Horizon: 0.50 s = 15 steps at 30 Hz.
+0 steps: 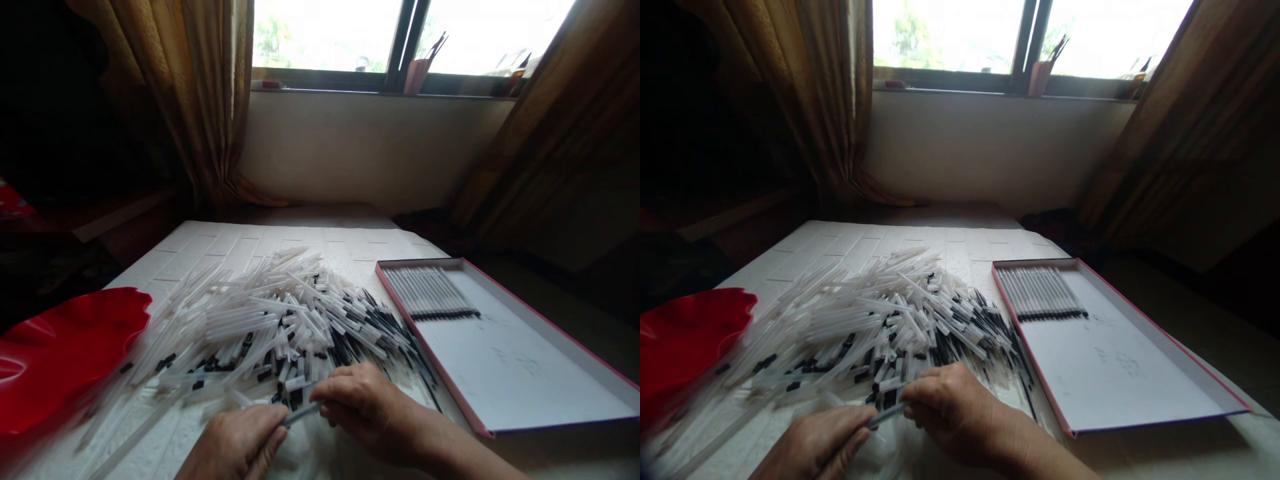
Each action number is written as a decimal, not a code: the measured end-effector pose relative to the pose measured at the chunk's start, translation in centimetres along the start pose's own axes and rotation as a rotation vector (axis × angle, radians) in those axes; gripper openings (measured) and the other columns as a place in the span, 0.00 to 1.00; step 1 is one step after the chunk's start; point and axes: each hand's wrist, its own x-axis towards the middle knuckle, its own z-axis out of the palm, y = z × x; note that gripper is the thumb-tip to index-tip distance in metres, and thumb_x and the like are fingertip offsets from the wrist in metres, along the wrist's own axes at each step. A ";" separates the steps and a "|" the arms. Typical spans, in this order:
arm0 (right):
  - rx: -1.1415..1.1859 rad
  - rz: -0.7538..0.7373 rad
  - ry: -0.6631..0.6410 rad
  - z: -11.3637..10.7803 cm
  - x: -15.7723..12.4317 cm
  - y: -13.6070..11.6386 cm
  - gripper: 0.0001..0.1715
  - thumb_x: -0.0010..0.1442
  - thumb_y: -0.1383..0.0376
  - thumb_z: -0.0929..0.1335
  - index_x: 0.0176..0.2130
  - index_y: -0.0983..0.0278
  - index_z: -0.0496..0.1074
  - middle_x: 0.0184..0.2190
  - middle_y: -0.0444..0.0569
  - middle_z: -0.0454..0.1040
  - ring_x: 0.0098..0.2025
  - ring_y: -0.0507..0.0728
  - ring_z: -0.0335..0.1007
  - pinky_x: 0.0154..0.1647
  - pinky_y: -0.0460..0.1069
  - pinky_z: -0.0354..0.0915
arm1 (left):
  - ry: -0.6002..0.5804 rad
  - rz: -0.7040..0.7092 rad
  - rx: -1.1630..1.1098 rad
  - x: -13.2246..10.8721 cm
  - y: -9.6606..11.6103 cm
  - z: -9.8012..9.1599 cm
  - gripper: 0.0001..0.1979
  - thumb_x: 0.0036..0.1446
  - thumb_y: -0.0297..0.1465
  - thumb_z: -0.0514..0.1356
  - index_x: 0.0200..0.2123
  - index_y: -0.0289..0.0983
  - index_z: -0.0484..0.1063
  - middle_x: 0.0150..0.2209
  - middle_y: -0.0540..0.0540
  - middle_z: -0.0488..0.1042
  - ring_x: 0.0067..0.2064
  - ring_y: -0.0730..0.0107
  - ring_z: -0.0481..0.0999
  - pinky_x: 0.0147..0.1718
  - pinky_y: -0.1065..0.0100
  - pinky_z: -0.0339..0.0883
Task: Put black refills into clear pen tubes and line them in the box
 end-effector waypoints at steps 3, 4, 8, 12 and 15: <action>0.035 0.038 -0.011 -0.6 0.2 -0.3 0.15 0.67 0.66 0.63 0.41 0.67 0.78 0.29 0.53 0.79 0.29 0.54 0.73 0.31 0.46 0.64 | 0.074 0.037 -0.004 0.4 -0.1 0.2 0.08 0.70 0.28 0.51 0.43 0.44 0.68 0.31 0.53 0.79 0.32 0.70 0.83 0.28 0.77 0.68; 0.065 0.063 -0.006 -0.9 0.3 -0.4 0.14 0.67 0.67 0.63 0.41 0.67 0.78 0.30 0.52 0.79 0.30 0.54 0.73 0.33 0.46 0.64 | 0.107 0.049 -0.002 0.5 -0.1 0.2 0.07 0.70 0.29 0.51 0.44 0.44 0.68 0.31 0.53 0.79 0.31 0.71 0.83 0.28 0.78 0.68; 0.444 0.275 0.057 -1.2 0.7 -0.8 0.17 0.63 0.62 0.69 0.51 0.65 0.73 0.28 0.44 0.73 0.27 0.51 0.67 0.30 0.45 0.63 | 0.179 -0.017 -0.068 0.8 0.0 0.2 0.08 0.73 0.33 0.49 0.44 0.45 0.68 0.31 0.55 0.78 0.29 0.74 0.81 0.29 0.79 0.68; 0.843 0.382 0.046 -0.1 1.2 -1.1 0.22 0.57 0.53 0.75 0.44 0.66 0.77 0.25 0.40 0.68 0.26 0.49 0.60 0.29 0.44 0.61 | 0.207 -0.092 -0.160 1.0 0.3 0.2 0.13 0.74 0.39 0.47 0.41 0.45 0.69 0.24 0.57 0.71 0.22 0.77 0.74 0.23 0.80 0.63; 0.942 0.342 0.058 1.1 1.8 -1.6 0.22 0.53 0.49 0.77 0.32 0.66 0.79 0.25 0.41 0.69 0.28 0.49 0.61 0.34 0.46 0.62 | 0.204 -0.068 -0.201 1.2 0.7 0.3 0.16 0.74 0.42 0.47 0.39 0.44 0.70 0.24 0.57 0.69 0.23 0.76 0.73 0.24 0.79 0.63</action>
